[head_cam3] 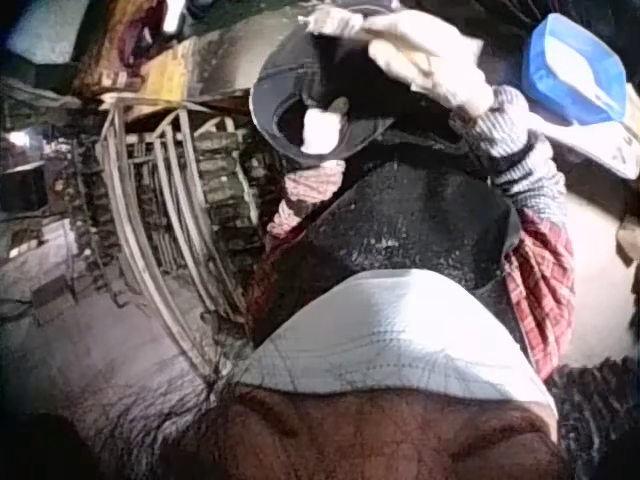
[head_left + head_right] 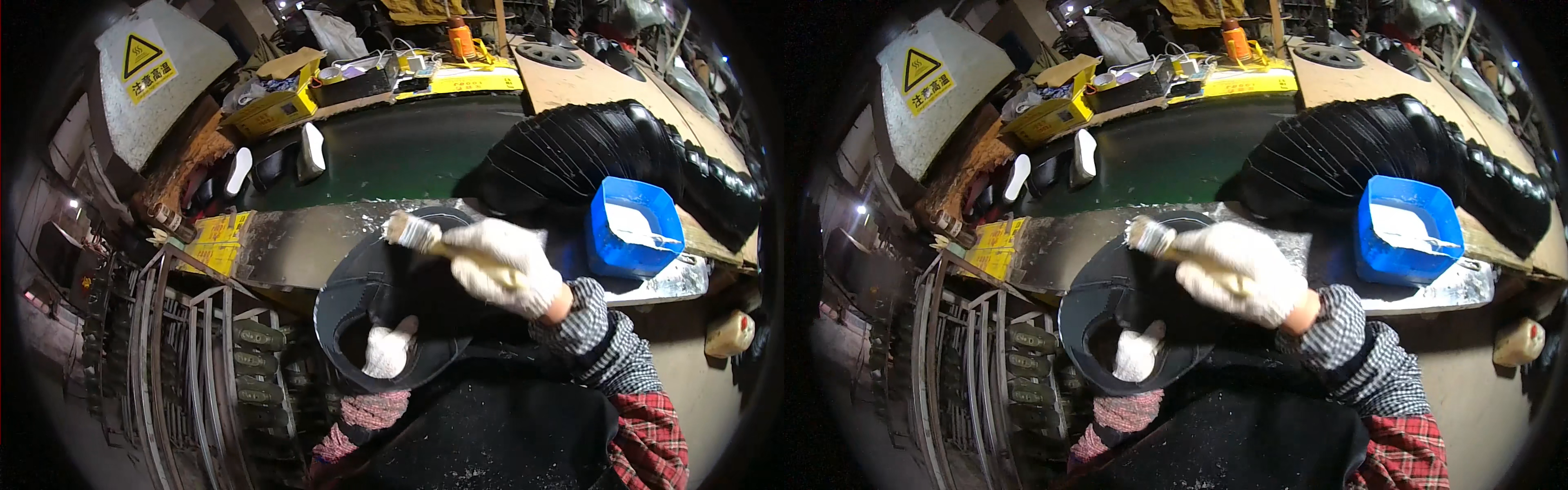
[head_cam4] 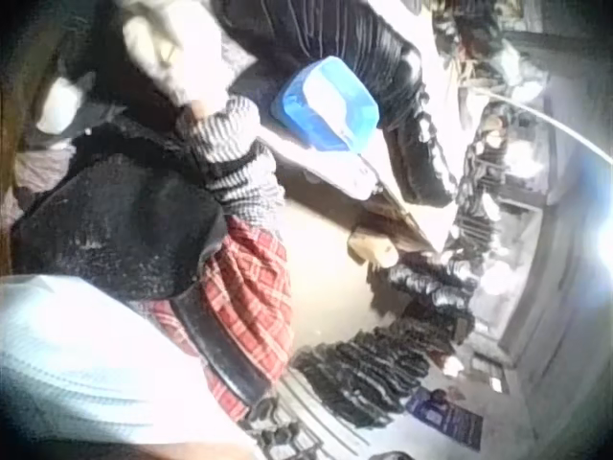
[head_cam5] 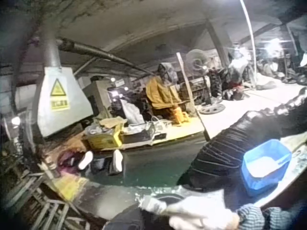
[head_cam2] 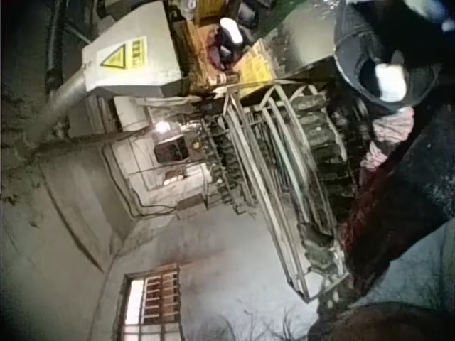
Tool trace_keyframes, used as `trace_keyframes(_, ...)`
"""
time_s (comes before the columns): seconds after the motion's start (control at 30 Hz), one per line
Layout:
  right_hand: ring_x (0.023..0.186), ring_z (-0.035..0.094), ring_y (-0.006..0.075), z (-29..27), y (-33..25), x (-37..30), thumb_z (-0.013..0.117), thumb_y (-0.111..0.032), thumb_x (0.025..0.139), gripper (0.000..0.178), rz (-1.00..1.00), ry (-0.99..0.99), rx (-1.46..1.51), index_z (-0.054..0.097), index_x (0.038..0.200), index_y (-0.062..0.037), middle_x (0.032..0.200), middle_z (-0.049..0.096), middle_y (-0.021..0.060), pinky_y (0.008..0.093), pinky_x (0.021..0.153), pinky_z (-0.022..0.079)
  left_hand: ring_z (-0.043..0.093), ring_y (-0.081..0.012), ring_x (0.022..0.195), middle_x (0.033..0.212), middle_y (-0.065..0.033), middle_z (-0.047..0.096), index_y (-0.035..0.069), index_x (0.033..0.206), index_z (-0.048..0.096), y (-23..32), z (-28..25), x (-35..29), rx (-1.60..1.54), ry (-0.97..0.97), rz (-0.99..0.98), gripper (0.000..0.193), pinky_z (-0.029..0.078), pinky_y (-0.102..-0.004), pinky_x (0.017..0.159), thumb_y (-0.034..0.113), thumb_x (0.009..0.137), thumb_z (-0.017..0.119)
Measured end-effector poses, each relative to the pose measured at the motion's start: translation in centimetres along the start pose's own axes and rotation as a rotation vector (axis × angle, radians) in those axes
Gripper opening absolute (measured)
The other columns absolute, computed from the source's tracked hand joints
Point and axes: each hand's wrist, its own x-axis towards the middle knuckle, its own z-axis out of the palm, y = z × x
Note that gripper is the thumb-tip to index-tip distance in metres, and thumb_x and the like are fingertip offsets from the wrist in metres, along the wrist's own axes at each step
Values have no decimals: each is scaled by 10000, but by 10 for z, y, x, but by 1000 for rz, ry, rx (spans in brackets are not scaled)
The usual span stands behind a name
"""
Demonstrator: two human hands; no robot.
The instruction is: Applying adhesive to the underside of shoe soles and insoles using a brush.
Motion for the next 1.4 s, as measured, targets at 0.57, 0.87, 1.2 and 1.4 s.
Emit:
trace_keyframes(0.57,580,611,244,68,-59,46,579,-265,919,339,-301,-304,-78,628,1071,35,651,581,89,327,543,506,586,-158,794,908,-58,613,20,997,584,1,14,9,-208,-69,-189,106,469,-293,727,100,929,602)
trace_keyframes(0.87,696,660,201,-3,-24,-58,682,-230,891,239,46,-256,259,684,991,-13,814,682,103,320,667,553,526,-76,545,616,23,577,64,679,636,-41,-34,61,-446,-208,-778,251,414,-247,526,172,900,685)
trace_keyframes(1.2,790,669,186,-53,0,-69,691,-157,873,212,562,250,248,681,1015,1,884,690,99,290,691,533,623,-225,801,883,-120,631,-51,1153,603,27,-21,45,-27,-46,-47,358,514,-324,702,-16,810,700)
trace_keyframes(1.4,840,667,248,-58,18,-53,629,-126,871,311,-166,276,-17,640,1156,-3,994,667,161,339,720,532,596,-289,1062,1196,-185,587,-32,1308,496,92,-40,67,-725,222,-640,390,507,-387,938,101,947,559)
